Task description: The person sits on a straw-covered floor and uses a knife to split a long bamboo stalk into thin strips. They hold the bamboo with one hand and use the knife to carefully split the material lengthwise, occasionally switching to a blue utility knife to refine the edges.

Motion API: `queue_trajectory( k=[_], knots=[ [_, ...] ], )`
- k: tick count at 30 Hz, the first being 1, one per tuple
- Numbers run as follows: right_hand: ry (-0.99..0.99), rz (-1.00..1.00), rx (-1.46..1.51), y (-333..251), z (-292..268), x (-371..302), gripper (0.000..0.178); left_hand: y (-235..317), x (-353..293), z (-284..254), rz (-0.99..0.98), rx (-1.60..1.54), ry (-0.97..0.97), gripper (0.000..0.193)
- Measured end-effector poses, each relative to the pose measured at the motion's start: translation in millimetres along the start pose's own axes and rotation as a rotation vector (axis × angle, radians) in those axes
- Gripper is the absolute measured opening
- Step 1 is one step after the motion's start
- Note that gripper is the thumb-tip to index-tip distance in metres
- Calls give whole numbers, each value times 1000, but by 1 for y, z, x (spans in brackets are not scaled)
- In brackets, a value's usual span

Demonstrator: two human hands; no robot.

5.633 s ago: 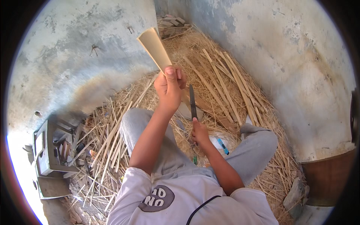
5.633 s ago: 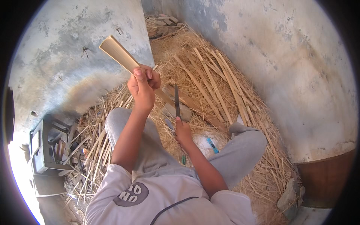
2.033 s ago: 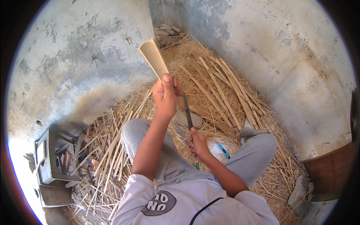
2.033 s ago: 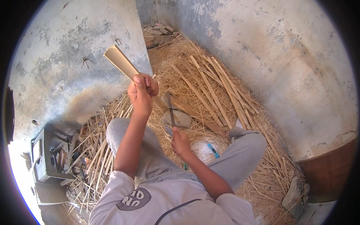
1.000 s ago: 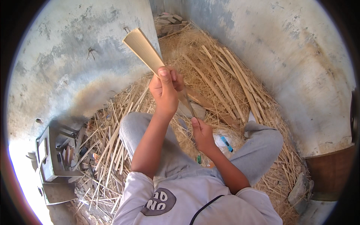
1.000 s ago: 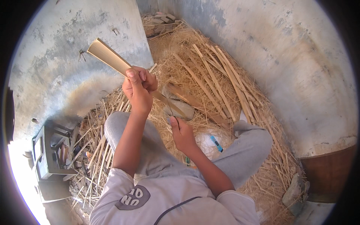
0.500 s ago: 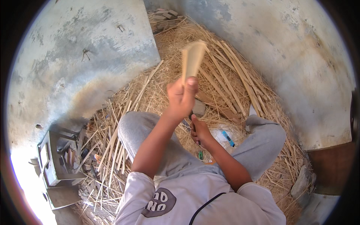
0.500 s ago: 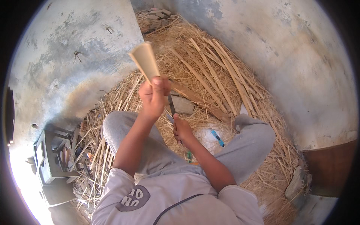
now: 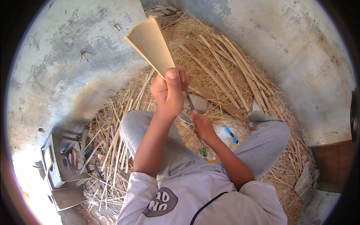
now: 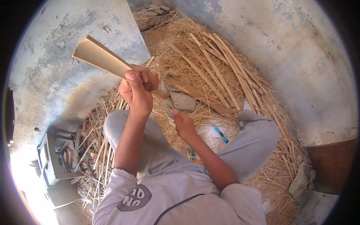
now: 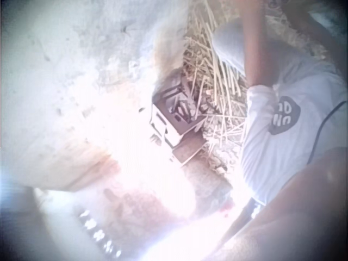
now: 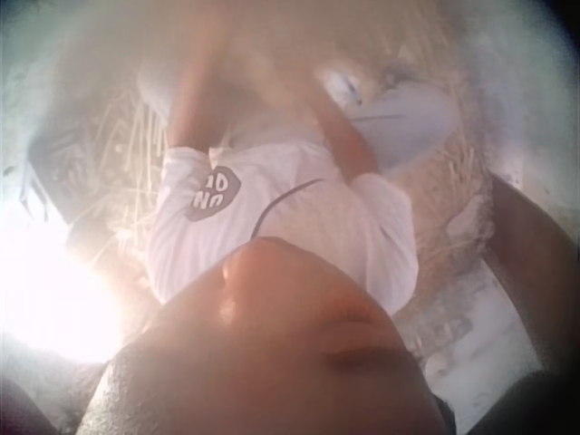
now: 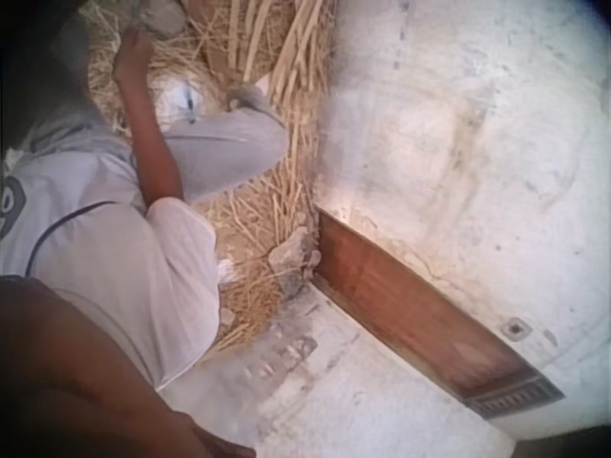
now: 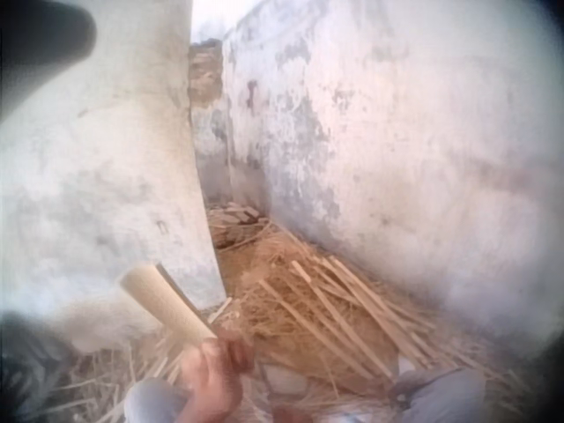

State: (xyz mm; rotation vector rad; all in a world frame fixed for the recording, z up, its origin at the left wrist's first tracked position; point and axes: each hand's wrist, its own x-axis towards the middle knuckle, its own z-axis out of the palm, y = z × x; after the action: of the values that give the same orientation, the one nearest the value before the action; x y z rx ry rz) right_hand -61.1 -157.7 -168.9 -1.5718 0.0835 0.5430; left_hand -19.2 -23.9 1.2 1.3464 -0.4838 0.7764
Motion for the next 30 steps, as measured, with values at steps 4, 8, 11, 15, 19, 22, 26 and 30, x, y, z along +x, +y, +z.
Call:
queue_trajectory(
  k=[4, 8, 11, 15, 19, 22, 26, 30],
  knots=[
    [-197, 313, 510, -31, -8, -17, 54, 1, -1, -1, -13, -36, -26, 47],
    [-275, 300, 552, -42, -16, -22, 55, 3, -1, -1, -16, -25, -20, 48],
    [4, -229, -15, -27, -1, -19, 56, 2, -2, -1, -23, -52, -27, 47],
    [211, -341, -307, 6, 21, -9, 57, 1, -1, 2, -27, -29, 24, 47],
    [3, 29, -132, -5, 7, 14, 55, -4, 8, -12, -47, -79, 105, 45],
    [-320, 338, 382, -29, -17, 7, 55, -3, 14, -26, -68, -154, 160, 44],
    [-40, -113, -148, -36, 10, -10, 61, -4, 11, -23, -67, -145, 113, 46],
    [168, -277, -348, 35, 20, 24, 64, 0, 11, -18, -97, -129, 140, 47]
  ],
)
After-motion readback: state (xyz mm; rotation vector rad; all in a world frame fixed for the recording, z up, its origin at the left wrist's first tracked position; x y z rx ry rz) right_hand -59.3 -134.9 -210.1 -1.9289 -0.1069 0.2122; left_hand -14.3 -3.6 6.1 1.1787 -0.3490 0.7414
